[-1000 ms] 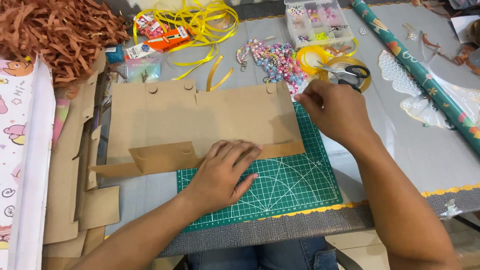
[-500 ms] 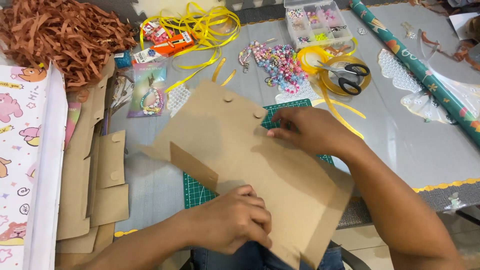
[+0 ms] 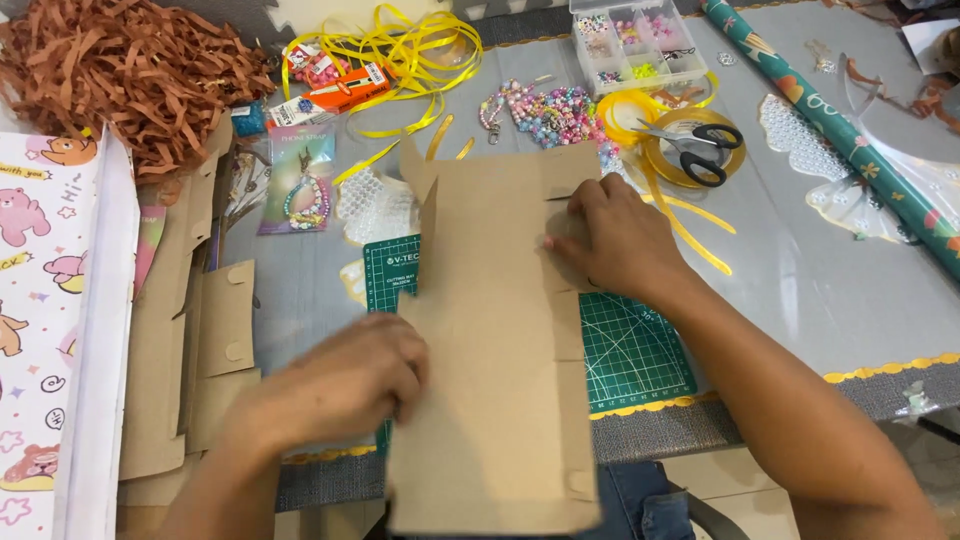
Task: Assembling a cardboard gift box by folding along pre-scored lines and tucking in tabs.
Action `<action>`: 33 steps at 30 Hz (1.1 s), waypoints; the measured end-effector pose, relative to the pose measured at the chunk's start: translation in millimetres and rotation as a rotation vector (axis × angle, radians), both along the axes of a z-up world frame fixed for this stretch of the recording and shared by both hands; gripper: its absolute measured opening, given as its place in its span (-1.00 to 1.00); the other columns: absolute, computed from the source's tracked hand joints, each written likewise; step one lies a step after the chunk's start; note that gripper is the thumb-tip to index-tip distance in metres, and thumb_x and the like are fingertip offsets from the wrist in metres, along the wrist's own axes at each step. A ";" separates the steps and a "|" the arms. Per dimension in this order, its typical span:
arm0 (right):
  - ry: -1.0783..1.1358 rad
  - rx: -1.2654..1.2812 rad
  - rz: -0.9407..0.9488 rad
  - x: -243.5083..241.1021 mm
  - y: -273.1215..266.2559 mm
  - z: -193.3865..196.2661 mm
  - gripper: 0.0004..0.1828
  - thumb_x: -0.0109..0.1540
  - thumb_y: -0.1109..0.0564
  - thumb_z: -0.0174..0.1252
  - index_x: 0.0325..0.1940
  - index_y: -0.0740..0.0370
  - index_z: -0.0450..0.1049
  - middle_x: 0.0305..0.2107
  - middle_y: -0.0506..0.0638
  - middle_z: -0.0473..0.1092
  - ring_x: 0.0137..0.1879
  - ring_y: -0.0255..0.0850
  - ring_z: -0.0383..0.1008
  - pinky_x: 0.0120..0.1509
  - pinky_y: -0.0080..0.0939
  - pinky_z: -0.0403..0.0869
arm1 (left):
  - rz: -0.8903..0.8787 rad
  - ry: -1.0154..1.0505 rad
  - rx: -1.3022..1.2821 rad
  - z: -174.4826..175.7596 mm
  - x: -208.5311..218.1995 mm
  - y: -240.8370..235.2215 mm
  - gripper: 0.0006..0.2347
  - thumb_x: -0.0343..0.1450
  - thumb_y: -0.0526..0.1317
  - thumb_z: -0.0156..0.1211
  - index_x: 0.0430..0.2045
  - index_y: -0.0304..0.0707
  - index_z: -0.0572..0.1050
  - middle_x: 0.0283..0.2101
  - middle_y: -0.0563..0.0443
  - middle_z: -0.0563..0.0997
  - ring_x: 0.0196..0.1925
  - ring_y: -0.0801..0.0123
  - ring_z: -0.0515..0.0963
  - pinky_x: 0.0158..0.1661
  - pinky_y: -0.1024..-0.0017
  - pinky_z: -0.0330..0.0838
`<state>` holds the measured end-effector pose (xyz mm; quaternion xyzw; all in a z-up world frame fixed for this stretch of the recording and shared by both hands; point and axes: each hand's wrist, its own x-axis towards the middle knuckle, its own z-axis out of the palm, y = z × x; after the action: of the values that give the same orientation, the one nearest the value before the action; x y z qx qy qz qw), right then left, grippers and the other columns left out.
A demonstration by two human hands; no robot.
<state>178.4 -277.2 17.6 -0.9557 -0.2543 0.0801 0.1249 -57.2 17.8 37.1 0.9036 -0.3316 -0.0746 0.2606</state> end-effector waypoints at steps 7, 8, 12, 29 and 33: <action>-0.061 0.080 0.275 -6.1 -12.2 6.4 -0.62 0.38 -0.34 0.38 -0.03 -0.06 0.70 0.20 -0.10 0.50 0.36 0.00 0.45 0.36 0.27 0.33 | 0.606 -0.225 0.486 -9.4 21.1 96.2 -0.73 0.35 -0.29 0.20 -0.50 0.26 0.83 0.14 0.44 0.82 0.39 0.24 0.67 0.43 0.01 0.24; -0.060 0.042 0.289 -9.5 -12.1 7.4 -0.56 0.39 -0.41 0.33 -0.03 -0.05 0.69 0.14 -0.08 0.52 0.33 0.03 0.48 0.38 0.30 0.33 | 0.667 -0.348 0.429 -13.4 19.6 102.1 -0.69 0.35 -0.37 0.23 -0.33 0.23 0.84 0.19 0.34 0.80 0.42 0.17 0.64 0.46 -0.06 0.23; -0.092 -0.075 0.378 -19.2 -12.8 6.1 -0.37 0.34 -0.58 0.30 0.08 -0.06 0.61 0.03 -0.05 0.55 0.27 0.04 0.54 0.27 0.21 0.30 | 0.673 -0.523 0.237 13.7 10.2 70.3 -0.72 0.54 -0.29 0.27 0.06 0.14 0.78 0.22 0.25 0.77 0.37 0.16 0.67 0.34 -0.03 0.28; 0.105 -0.083 0.706 -24.2 -38.5 49.7 0.36 -0.10 -0.55 0.85 0.68 -0.28 0.39 0.31 -0.11 0.41 0.48 0.00 0.39 0.48 0.17 0.20 | 0.486 -0.484 0.494 -28.3 0.1 -65.7 -0.29 0.43 0.18 0.54 0.43 -0.23 0.50 0.31 -0.14 0.68 0.30 0.02 0.66 0.14 0.08 0.57; 0.112 -0.324 0.472 -1.3 -67.4 52.1 0.59 -0.18 -0.50 0.99 0.76 -0.44 0.19 0.58 -0.19 0.22 0.72 0.01 0.11 0.70 0.24 0.11 | 0.398 -0.610 0.469 -38.0 8.9 -96.9 -0.25 0.53 0.24 0.41 0.56 -0.23 0.42 0.45 -0.14 0.63 0.40 0.04 0.65 0.22 0.16 0.56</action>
<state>177.1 -344.7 69.6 -0.8718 -0.4461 0.1991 -0.0376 -48.3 -79.1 -0.9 0.9654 -0.1869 0.1742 -0.0524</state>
